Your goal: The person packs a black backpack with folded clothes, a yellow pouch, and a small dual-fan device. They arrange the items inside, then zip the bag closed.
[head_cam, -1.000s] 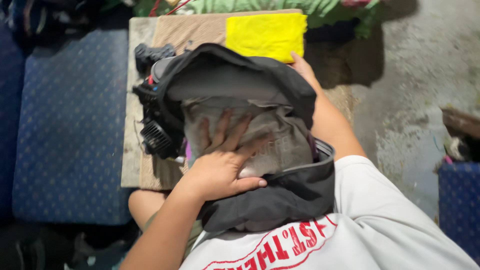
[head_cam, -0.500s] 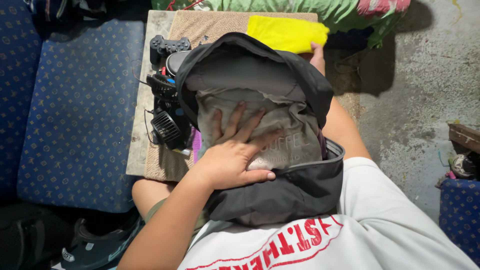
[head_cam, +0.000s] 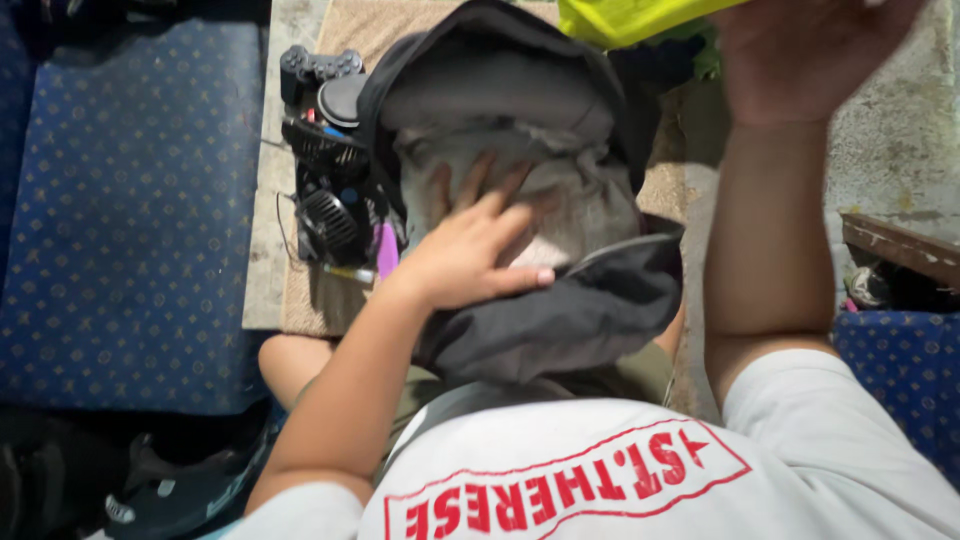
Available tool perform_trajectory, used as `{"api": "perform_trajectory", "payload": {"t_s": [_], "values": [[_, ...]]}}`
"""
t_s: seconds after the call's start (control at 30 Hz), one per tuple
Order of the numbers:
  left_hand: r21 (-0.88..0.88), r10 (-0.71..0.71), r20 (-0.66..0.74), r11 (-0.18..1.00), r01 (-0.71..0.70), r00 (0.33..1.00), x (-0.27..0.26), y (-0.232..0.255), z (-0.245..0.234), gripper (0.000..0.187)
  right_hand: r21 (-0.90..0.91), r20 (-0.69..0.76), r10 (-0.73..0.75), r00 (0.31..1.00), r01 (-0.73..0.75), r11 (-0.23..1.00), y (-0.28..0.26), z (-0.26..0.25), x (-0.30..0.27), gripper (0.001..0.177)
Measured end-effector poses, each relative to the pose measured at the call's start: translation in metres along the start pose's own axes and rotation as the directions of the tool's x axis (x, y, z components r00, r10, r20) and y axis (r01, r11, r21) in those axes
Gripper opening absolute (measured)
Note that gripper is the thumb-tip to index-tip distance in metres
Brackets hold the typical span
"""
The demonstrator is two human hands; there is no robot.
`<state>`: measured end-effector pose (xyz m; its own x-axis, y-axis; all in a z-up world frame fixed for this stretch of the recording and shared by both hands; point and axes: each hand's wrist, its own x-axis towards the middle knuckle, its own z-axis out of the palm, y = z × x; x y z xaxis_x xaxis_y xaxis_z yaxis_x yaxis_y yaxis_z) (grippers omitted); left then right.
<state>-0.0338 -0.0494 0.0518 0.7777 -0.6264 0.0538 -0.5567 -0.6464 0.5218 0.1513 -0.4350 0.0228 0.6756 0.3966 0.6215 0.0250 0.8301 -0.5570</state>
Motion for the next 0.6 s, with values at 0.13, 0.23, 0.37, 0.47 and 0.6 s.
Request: {"api": "perform_trajectory", "payload": {"t_s": [0.13, 0.23, 0.37, 0.47, 0.6], "values": [[-0.576, 0.025, -0.193, 0.807, -0.134, 0.981, 0.003, -0.02, -0.008, 0.082, 0.149, 0.083, -0.003, 0.997, -0.01, 0.989, -0.006, 0.042, -0.009, 0.039], [-0.945, -0.079, -0.323, 0.079, -0.317, 0.943, -0.003, -0.031, -0.023, 0.08, 0.206, 0.12, 0.02, 0.993, -0.044, 0.977, 0.018, 0.082, -0.027, 0.042], [-0.849, -0.143, -0.351, -0.368, -0.379, 0.925, -0.006, -0.034, -0.038, 0.084, -0.263, -0.02, 0.263, 0.965, -0.259, 0.929, 0.03, 0.137, -0.051, 0.043], [-0.88, -0.288, -0.472, 0.205, -0.428, 0.834, -0.002, -0.032, -0.032, 0.085, -0.728, -0.223, 0.388, 0.894, -0.418, 0.544, 0.028, 0.182, -0.061, 0.045], [-0.493, -0.19, -0.546, 0.86, -0.13, 0.816, -0.011, -0.035, -0.029, 0.076, -0.844, -0.341, 0.501, 0.795, -0.024, -0.536, 0.011, 0.248, -0.062, 0.045]]}}
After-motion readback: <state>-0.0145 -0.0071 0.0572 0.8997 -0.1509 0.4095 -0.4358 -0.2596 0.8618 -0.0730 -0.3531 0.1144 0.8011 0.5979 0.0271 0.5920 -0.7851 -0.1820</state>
